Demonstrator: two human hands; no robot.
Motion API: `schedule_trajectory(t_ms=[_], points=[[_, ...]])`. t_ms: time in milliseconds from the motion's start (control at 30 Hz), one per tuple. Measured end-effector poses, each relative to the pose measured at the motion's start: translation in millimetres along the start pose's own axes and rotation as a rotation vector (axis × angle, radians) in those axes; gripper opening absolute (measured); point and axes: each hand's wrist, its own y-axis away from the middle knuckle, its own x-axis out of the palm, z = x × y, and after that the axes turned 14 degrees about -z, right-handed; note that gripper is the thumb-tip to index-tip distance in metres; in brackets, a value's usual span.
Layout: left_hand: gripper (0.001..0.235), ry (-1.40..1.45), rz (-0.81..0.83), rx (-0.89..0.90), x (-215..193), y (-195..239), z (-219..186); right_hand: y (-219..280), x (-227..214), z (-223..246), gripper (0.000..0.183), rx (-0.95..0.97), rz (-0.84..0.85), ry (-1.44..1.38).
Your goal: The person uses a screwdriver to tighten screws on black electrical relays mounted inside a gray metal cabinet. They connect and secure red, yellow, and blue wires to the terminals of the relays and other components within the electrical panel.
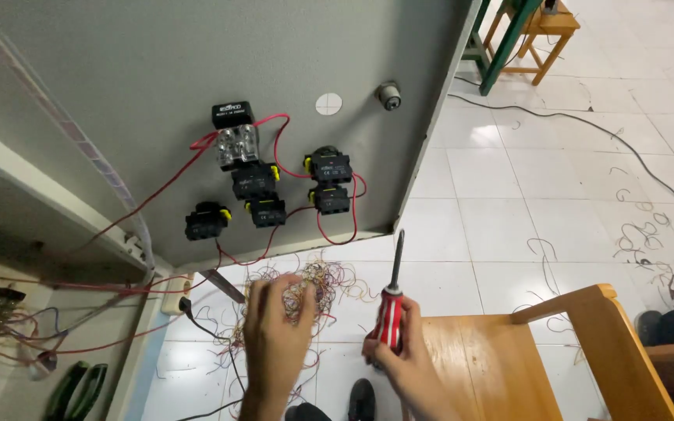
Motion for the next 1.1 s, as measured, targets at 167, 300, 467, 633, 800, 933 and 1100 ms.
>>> schedule_trajectory(t_ms=[167, 300, 467, 633, 800, 933, 1100], points=[[0.035, -0.427, -0.153, 0.697, 20.7, -64.9, -2.4, -5.8, -23.6, 19.2, 0.079, -0.495, -0.130, 0.330], [0.066, -0.672, -0.045, 0.761, 53.8, -108.8, -3.6, -16.2, -17.7, 35.5, 0.054, -0.816, -0.245, 0.413], [0.019, -0.699, -0.116, 1.025, 87.3, -154.8, 16.2, -37.6, -5.3, 44.2, 0.043, -1.068, -0.259, 0.361], [0.020, -0.663, -0.158, 1.118, 89.8, -164.8, 22.5, -49.1, 8.3, 60.5, 0.038, -1.265, -0.236, 0.348], [0.008, -0.544, -0.046, 1.090, 83.8, -163.3, 18.9, -50.5, 9.4, 65.1, 0.038, -1.372, -0.243, 0.362], [0.009, -0.570, -0.092, 1.151, 81.6, -162.6, 17.7, -50.9, 11.2, 60.7, 0.041, -1.335, -0.228, 0.409], [0.013, -0.507, -0.055, 1.133, 81.0, -161.0, 17.7, -60.5, 17.0, 30.0, 0.050, -1.481, -0.194, 0.350]])
